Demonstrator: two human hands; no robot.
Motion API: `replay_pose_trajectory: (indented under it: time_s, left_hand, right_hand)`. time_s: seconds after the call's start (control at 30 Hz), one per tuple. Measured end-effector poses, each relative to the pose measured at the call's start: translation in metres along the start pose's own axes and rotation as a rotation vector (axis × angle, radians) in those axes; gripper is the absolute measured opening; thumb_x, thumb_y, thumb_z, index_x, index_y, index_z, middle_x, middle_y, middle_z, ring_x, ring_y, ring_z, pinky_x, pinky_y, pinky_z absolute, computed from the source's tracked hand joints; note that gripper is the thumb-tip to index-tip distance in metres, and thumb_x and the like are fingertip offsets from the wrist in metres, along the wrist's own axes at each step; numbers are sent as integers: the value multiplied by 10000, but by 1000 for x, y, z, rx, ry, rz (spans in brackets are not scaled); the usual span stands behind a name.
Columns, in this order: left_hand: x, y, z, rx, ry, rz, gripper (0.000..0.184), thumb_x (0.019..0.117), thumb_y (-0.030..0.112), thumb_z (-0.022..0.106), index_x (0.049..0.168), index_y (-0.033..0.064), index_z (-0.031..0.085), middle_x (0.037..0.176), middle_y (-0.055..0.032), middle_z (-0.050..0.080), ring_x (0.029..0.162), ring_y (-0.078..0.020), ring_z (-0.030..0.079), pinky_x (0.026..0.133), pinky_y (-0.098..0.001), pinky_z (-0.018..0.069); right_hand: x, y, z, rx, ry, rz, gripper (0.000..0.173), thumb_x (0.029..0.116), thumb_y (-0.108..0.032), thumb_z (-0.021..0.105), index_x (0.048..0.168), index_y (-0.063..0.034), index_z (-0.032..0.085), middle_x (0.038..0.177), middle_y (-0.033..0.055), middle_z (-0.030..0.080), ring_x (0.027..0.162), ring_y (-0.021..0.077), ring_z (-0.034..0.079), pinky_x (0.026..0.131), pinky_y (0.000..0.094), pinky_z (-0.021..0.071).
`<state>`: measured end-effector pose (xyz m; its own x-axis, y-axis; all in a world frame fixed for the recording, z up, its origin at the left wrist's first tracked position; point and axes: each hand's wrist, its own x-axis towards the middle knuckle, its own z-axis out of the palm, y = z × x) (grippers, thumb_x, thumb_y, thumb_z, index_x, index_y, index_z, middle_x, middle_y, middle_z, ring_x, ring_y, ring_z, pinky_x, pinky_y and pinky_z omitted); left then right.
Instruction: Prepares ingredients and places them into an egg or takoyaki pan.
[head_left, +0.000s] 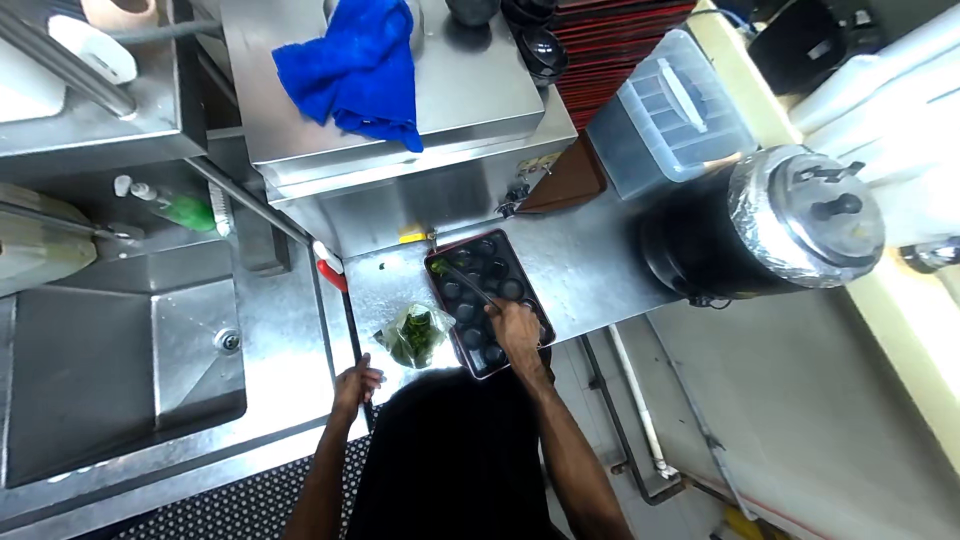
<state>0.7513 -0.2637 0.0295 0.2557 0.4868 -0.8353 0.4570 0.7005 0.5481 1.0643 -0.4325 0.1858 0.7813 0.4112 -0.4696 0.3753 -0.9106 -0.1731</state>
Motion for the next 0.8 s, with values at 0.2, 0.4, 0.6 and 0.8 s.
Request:
replay_pose_trajectory:
  time_s: [0.2,0.4,0.6,0.8]
  left_hand:
    - [0,0,0,16,0,1,596,1078,487,456,884,-8,725,647,-107,693,392,-116,517,364,-245,397]
    - [1,1,0,33,-10,-3,605,1080,495,442,899,-8,726,651,-103,697,392,-115,520,359,-244,394]
    - [0,1,-1,16,-9,-7,594,1079,483,455,886,-11,722,640,-107,692,384,-112,512,353,-242,388]
    - [1,0,1,0,1,-3,586,1081,474,459,880,-11,720,638,-108,691,382,-112,512,351,-239,389]
  right_hand:
    - [2,13,0,127,32,-28,348,1048,-467,515,1245,-307,752,1050,2,790,999,233,740,889,519,562]
    - [1,28,-6,303,62,-46,318,1048,-444,544,1170,-278,786,952,-59,792,891,164,740,843,494,563]
    - [27,34,0,163,38,62,340,1035,-469,544,1219,-281,761,1048,16,787,1012,247,734,907,533,551]
    - [17,29,-5,218,91,-2,348,1020,-487,566,1216,-279,765,1030,24,790,991,239,745,895,519,566]
